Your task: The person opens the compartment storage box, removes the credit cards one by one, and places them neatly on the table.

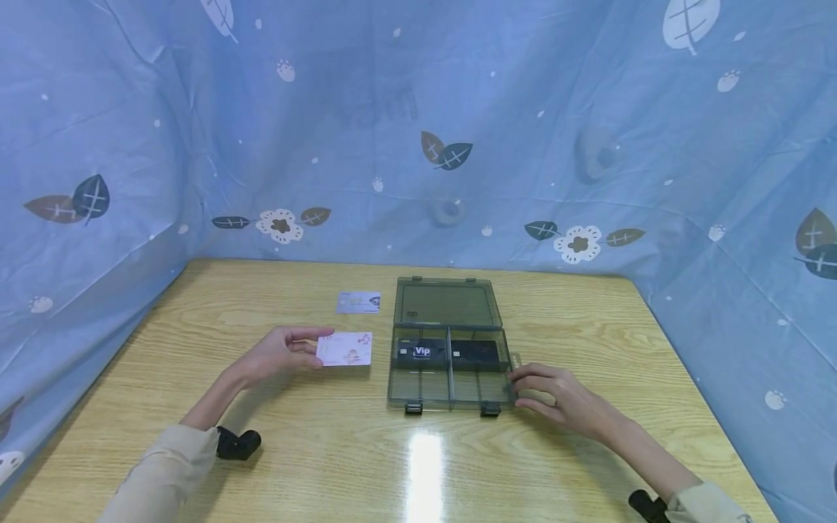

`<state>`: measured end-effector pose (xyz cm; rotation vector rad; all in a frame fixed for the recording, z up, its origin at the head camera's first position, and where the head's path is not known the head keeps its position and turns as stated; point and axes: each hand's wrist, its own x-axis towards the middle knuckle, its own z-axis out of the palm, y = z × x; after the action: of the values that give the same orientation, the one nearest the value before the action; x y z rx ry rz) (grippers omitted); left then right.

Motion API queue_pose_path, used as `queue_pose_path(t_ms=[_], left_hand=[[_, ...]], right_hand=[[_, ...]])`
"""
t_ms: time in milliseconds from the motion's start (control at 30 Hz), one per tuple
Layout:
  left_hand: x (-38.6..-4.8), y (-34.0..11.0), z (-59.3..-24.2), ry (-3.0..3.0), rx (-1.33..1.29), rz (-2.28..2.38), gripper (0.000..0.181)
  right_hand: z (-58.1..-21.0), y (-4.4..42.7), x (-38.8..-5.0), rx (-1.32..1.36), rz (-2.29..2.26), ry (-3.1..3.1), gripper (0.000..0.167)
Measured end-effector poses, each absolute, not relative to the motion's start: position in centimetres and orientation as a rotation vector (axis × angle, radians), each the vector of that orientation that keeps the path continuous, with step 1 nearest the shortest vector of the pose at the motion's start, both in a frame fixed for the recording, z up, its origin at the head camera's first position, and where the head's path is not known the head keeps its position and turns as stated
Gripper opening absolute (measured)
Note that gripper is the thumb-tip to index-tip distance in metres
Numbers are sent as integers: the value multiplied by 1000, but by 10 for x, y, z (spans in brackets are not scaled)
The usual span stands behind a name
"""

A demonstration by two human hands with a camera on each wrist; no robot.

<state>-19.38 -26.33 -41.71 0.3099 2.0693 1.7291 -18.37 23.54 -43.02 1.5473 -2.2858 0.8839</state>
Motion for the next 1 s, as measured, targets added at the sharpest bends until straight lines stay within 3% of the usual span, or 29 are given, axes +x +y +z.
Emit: queue_pose_path(t_ms=[1000], left_hand=[[-223,-278,-432,2261,275,1490,63]], right_hand=[[-434,244,-180,1440,932,-2386,17]])
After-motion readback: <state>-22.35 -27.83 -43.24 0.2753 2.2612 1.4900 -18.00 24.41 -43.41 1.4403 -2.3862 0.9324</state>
